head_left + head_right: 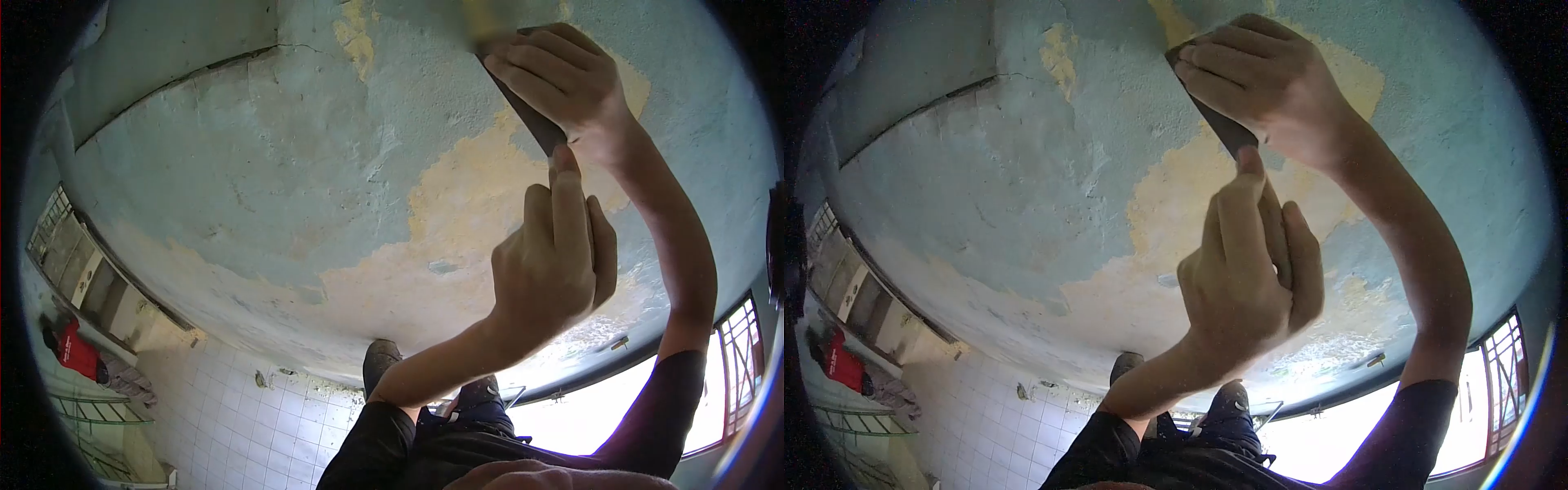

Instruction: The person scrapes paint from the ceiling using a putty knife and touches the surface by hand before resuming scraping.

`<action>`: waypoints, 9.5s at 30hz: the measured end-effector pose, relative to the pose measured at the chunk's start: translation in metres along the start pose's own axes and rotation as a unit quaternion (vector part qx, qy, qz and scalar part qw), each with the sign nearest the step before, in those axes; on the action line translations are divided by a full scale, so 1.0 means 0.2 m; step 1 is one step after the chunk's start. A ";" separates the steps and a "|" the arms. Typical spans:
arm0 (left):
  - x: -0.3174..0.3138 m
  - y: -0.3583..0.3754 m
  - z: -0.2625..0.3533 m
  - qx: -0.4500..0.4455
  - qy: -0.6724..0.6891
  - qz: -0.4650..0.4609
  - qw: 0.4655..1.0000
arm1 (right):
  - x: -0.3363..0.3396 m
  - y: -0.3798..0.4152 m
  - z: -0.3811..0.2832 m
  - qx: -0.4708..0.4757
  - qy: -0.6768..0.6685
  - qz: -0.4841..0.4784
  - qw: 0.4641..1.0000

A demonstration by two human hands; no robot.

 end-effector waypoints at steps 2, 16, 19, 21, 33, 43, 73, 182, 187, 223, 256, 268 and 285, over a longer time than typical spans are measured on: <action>0.01 -0.02 -0.01 -0.003 -0.002 -0.005 1.000 | 0.04 -0.07 0.01 -0.013 -0.023 0.010 1.000; 0.03 0.01 -0.05 -0.028 0.014 0.042 0.999 | 0.00 -0.02 -0.03 0.018 -0.007 0.121 0.992; 0.03 -0.03 -0.05 -0.047 -0.005 0.033 0.998 | -0.01 -0.05 0.03 0.028 0.012 0.128 0.991; 0.05 -0.10 -0.05 -0.075 0.002 0.063 0.995 | -0.03 -0.06 0.04 0.016 0.010 0.128 0.992; 0.10 -0.10 -0.06 -0.046 -0.032 0.020 0.998 | -0.07 -0.05 0.06 0.015 0.043 0.166 0.985; 0.11 -0.09 -0.05 -0.045 -0.015 0.007 0.999 | 0.02 -0.04 0.01 0.020 0.071 0.112 0.991; 0.12 -0.25 -0.09 -0.104 -0.004 0.023 0.994 | 0.06 -0.10 0.08 0.005 0.124 0.131 0.983; 0.26 -0.44 -0.09 -0.120 -0.052 0.073 0.989 | -0.07 -0.27 0.24 -0.054 0.105 0.092 0.989; 0.22 -0.40 -0.14 -0.151 -0.080 0.070 0.983 | -0.08 -0.27 0.22 -0.004 0.141 0.088 0.986; 0.24 -0.40 -0.16 -0.128 0.001 0.052 0.990 | -0.01 -0.23 0.21 -0.084 0.155 0.062 0.982; 0.22 -0.37 -0.05 -0.082 0.012 0.063 0.995 | 0.06 -0.19 0.20 -0.060 0.145 0.051 0.986; 0.17 -0.30 -0.07 -0.100 0.003 0.059 0.993 | 0.05 -0.15 0.18 -0.023 0.159 0.022 0.987; 0.22 -0.35 -0.03 -0.111 -0.028 0.067 0.991 | 0.04 -0.21 0.19 -0.011 0.123 0.059 0.991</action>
Point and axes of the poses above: each hand's wrist, its own y-axis away from the middle knuckle, its own x-axis out of the back of the hand, z = x × y, the point moved 6 cm from there along -y, towards the middle knuckle, and after that the axes turned 2 degrees about x, right-handed, at the moved point
